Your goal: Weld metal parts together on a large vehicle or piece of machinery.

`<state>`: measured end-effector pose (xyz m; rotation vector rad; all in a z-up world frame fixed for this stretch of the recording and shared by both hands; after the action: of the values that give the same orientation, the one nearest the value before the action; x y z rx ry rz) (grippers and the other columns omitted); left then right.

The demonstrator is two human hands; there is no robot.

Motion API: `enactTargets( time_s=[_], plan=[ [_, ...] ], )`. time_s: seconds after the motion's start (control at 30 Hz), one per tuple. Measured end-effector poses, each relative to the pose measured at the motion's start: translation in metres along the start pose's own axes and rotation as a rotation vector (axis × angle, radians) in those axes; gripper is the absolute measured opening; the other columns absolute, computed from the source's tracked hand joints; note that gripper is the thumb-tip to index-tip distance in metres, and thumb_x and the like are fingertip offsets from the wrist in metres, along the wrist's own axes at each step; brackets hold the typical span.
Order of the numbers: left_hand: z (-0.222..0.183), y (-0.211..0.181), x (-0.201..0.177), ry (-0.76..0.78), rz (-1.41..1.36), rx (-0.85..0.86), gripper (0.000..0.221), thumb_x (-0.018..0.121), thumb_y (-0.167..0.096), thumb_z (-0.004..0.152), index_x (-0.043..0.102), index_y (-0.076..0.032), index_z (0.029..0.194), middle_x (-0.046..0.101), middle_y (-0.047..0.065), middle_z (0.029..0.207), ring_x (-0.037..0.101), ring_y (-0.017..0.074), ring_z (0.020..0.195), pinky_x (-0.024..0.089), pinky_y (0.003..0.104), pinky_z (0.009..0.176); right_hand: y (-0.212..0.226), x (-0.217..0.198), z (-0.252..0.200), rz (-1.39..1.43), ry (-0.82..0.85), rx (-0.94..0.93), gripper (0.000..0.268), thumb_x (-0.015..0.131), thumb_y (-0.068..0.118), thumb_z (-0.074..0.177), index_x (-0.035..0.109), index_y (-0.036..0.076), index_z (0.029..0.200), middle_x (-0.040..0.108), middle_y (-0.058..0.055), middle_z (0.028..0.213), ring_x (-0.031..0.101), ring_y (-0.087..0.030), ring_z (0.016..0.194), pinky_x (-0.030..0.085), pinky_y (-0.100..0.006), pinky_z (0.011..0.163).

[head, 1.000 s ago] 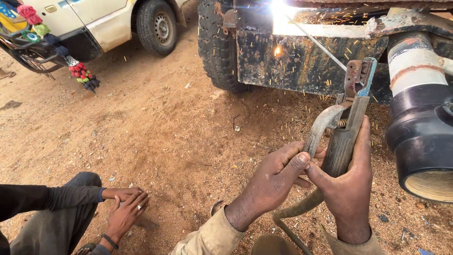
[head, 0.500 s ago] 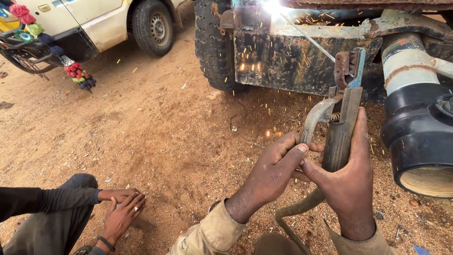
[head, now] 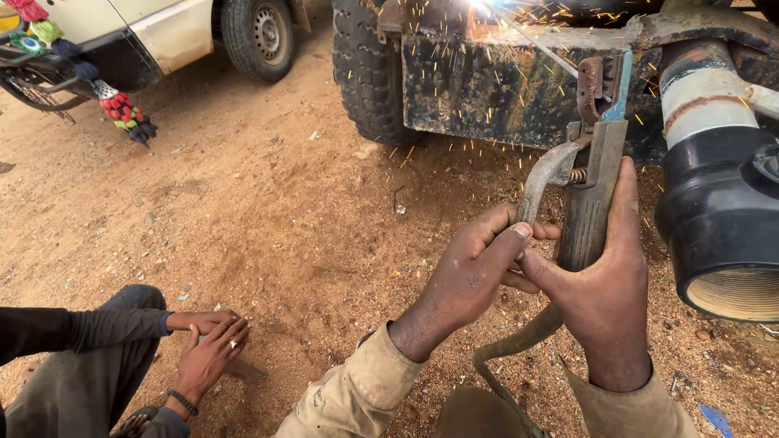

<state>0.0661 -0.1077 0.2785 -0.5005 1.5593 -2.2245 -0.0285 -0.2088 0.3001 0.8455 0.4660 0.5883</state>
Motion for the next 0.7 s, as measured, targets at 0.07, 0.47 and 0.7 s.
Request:
enactTargets(
  time_s=[0.07,0.47,0.7],
  plan=[
    [0.0009,-0.0018,-0.0001,0.001,-0.01,0.0,0.036,0.043,-0.025,0.111,0.058,0.005,0.126,0.066,0.014,0.119,0.069,0.0147,0.098,0.067,0.031,0.079,0.0002,-0.0013,0.0007,-0.059,-0.006,-0.024,0.116,0.083,0.008,0.075,0.013,0.001,0.168,0.063,-0.016,0.138,0.072,-0.019,0.11,0.063,-0.032,0.087],
    [0.0021,-0.0024,-0.0014,-0.01,-0.04,0.022,0.036,0.041,-0.026,0.112,0.058,0.004,0.123,0.065,0.01,0.115,0.068,0.0128,0.093,0.067,0.031,0.077,0.0053,-0.0029,0.0032,-0.171,-0.009,-0.074,0.119,0.087,0.016,0.075,0.015,0.0,0.169,0.063,-0.02,0.143,0.07,-0.022,0.117,0.06,-0.035,0.095],
    [0.0015,-0.0023,-0.002,-0.021,-0.056,0.027,0.037,0.042,-0.026,0.112,0.059,0.004,0.123,0.065,0.011,0.114,0.067,0.0125,0.091,0.066,0.031,0.076,0.0089,-0.002,0.0039,-0.162,0.003,-0.091,0.117,0.089,0.019,0.077,0.017,-0.002,0.167,0.062,-0.022,0.144,0.069,-0.023,0.121,0.059,-0.035,0.096]
  ],
)
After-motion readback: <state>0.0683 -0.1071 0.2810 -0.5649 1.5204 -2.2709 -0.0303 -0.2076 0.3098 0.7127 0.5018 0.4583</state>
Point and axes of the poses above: each hand's wrist, its own z-axis towards the middle knuckle, its own x-axis out of the palm, y = z × x, the point moved 5 cm from there along z, towards the middle knuckle
